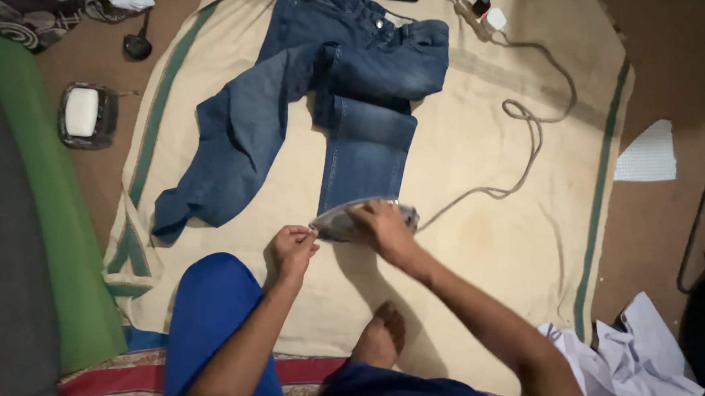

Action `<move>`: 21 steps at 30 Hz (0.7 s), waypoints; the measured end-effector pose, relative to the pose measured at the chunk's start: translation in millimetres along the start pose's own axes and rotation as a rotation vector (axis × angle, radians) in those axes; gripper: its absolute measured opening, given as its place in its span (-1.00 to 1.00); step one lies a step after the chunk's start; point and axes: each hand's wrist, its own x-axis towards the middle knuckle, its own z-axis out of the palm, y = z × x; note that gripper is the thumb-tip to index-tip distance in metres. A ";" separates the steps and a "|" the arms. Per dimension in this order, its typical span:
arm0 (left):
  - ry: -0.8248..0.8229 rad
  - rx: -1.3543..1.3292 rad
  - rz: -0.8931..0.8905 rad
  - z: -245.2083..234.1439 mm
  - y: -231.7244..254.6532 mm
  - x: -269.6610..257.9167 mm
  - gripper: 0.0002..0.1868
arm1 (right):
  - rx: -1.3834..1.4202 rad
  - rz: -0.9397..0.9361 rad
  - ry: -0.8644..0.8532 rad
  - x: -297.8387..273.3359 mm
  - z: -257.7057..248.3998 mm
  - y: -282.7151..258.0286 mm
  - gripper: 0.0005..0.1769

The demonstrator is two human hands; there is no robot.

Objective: Ironing a pair of denim jeans on a mat on the floor.

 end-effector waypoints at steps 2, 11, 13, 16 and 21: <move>0.005 0.003 0.039 6.9 1.8 3.5 -0.74 | 0.006 -0.004 0.044 -4.7 1.8 2.0 -0.49; 0.171 0.391 0.451 39.6 31.1 18.5 -0.73 | -0.105 0.239 0.271 52.8 -29.6 40.4 -0.48; 0.144 0.469 0.449 55.7 67.2 21.8 -0.72 | -0.050 0.235 0.189 42.2 -23.2 44.4 -0.50; 0.183 0.615 0.648 64.2 106.2 35.6 -0.76 | -0.116 0.061 0.249 4.8 -20.8 4.6 -0.42; 0.091 0.729 0.654 88.1 139.1 85.6 -0.80 | -0.110 0.161 0.227 6.7 -8.7 -4.7 -0.58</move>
